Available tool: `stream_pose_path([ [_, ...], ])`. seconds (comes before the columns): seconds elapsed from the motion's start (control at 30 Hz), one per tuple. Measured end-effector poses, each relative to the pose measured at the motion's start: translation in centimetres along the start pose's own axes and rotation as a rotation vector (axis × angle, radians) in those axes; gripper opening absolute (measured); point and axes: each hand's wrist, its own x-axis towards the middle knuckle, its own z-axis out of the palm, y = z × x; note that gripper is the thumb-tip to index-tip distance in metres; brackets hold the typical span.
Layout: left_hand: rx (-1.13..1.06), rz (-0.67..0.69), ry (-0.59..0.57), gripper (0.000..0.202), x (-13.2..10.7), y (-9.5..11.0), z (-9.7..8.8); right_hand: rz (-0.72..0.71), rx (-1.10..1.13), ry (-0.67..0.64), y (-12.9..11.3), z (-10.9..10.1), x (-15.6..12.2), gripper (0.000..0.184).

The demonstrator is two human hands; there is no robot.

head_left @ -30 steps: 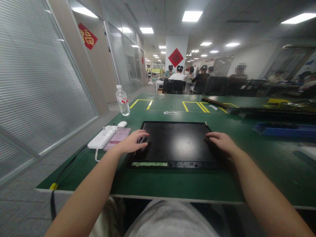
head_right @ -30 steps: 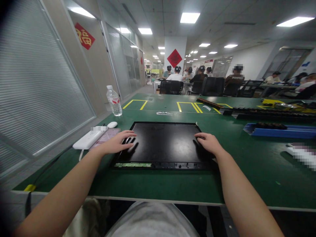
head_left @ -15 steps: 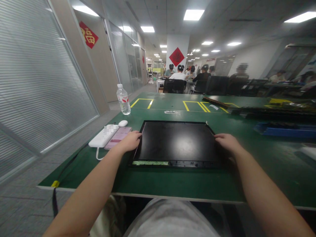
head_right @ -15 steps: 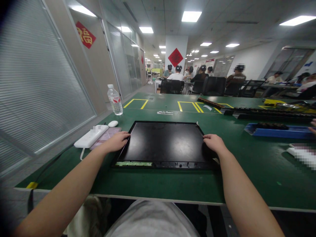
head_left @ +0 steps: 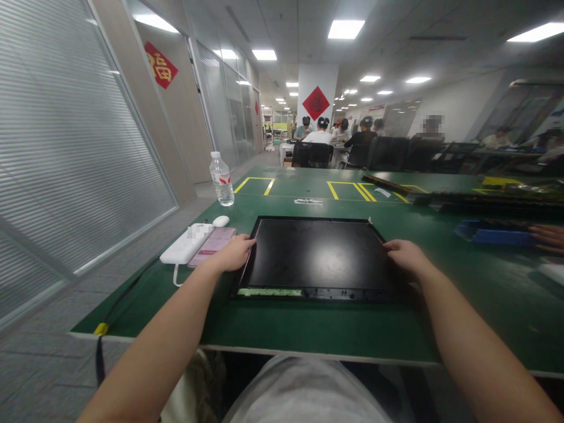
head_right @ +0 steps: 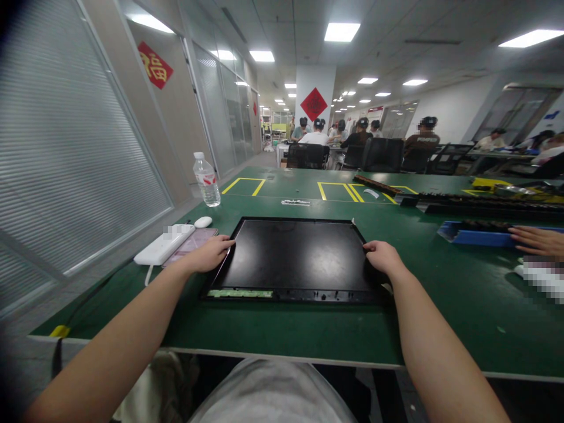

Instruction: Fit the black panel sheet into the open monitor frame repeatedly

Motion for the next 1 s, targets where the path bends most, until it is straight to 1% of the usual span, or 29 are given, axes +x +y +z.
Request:
stream_pose_path([
  [0.23, 0.014, 0.005, -0.031, 0.048, 0.0, -0.1, -0.1, -0.045, 0.006, 0.036, 0.3, 0.2, 0.1, 0.033],
  [0.37, -0.008, 0.006, -0.026, 0.049, 0.0, -0.1, -0.1, -0.084, 0.024, 0.051, 0.3, 0.3, 0.0, 0.028],
  [0.57, -0.022, -0.028, 0.008, 0.05, 0.2, -0.2, 0.4, -0.085, 0.006, 0.05, 0.3, 0.1, -0.1, 0.031],
  [0.67, -0.022, -0.06, 0.042, 0.045, 0.4, -0.1, 0.9, -0.048, -0.003, 0.036, 0.0, 0.0, -0.1, 0.035],
  [0.8, -0.017, -0.063, 0.062, 0.035, 0.7, 0.2, 1.3, 0.022, -0.022, 0.0, -0.4, -0.1, -0.1, 0.039],
  [1.0, -0.034, -0.06, 0.079, 0.033, 0.5, 0.5, 1.0, -0.022, -0.049, 0.026, -0.3, 0.1, 0.2, 0.032],
])
